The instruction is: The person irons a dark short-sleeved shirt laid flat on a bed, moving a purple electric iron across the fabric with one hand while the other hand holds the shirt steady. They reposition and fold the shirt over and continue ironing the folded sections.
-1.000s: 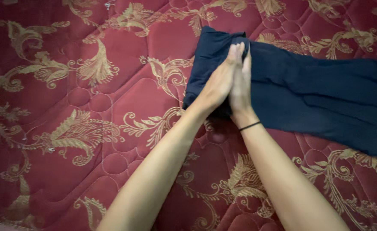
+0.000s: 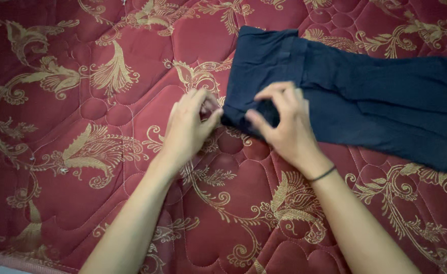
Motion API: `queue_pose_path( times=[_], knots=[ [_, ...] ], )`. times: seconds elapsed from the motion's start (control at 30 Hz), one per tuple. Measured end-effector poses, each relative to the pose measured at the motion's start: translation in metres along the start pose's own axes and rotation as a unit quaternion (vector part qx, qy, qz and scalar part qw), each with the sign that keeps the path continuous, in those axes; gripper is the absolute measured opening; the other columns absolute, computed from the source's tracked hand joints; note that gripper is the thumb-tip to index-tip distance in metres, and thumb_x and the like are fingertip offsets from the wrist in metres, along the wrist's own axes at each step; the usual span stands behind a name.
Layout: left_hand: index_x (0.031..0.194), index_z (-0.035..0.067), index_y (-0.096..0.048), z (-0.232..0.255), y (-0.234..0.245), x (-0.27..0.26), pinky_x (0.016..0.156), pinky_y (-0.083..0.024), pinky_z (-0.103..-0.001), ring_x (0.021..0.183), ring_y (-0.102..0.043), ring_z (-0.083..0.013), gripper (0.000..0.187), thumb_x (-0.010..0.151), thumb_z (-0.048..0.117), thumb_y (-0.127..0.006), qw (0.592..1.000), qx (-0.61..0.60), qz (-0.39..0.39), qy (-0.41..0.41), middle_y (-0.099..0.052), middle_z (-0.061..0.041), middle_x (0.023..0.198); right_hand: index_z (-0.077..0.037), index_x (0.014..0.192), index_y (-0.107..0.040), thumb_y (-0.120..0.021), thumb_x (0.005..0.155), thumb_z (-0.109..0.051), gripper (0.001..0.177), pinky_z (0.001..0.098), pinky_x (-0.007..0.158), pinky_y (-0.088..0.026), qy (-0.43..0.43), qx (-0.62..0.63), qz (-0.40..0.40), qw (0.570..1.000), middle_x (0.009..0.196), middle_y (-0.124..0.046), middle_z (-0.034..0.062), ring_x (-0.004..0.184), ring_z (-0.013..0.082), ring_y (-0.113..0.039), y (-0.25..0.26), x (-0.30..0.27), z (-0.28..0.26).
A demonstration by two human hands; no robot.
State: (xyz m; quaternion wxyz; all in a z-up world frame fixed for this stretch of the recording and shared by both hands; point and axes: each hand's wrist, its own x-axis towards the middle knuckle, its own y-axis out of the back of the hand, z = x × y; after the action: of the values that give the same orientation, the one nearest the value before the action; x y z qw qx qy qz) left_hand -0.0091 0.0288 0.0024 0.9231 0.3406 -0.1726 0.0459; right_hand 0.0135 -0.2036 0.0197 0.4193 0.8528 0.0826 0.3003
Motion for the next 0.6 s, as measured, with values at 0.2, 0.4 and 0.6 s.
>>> queue_pose_path(
  times=[0.2,0.4,0.6],
  knots=[
    [0.096,0.011,-0.060,0.000,-0.009,-0.005,0.084,-0.039,-0.043,0.098,-0.057,-0.0269,0.023,0.085,0.021,-0.078,0.995,0.076,-0.012,-0.069,-0.059,-0.005,0.096,-0.006,0.099,-0.066,-0.077,0.088,-0.021,0.021,0.0409,0.092,-0.046,0.018,-0.034,-0.101,0.994,0.107,-0.063,0.0098,0.104,0.0292,-0.059,0.011,-0.007,-0.010],
    [0.103,0.009,-0.057,-0.001,-0.009,-0.011,0.084,-0.040,-0.043,0.099,-0.056,-0.0280,0.026,0.086,0.018,-0.075,0.992,0.104,-0.009,-0.073,-0.058,-0.007,0.098,-0.001,0.097,-0.067,-0.071,0.101,-0.016,0.015,0.0383,0.089,-0.051,0.061,0.046,-0.026,0.997,0.099,-0.068,0.0120,0.097,0.0267,-0.066,0.021,0.039,0.041],
    [0.116,0.007,-0.060,0.008,-0.014,-0.008,0.085,-0.042,-0.042,0.098,-0.056,-0.0286,0.032,0.088,0.018,-0.071,0.984,0.151,0.010,-0.095,-0.058,-0.009,0.099,-0.003,0.116,-0.069,-0.076,0.103,-0.020,0.023,0.0356,0.093,-0.054,0.047,0.104,0.073,0.991,0.112,-0.068,0.0110,0.104,0.0234,-0.069,-0.038,0.144,0.111]
  ],
)
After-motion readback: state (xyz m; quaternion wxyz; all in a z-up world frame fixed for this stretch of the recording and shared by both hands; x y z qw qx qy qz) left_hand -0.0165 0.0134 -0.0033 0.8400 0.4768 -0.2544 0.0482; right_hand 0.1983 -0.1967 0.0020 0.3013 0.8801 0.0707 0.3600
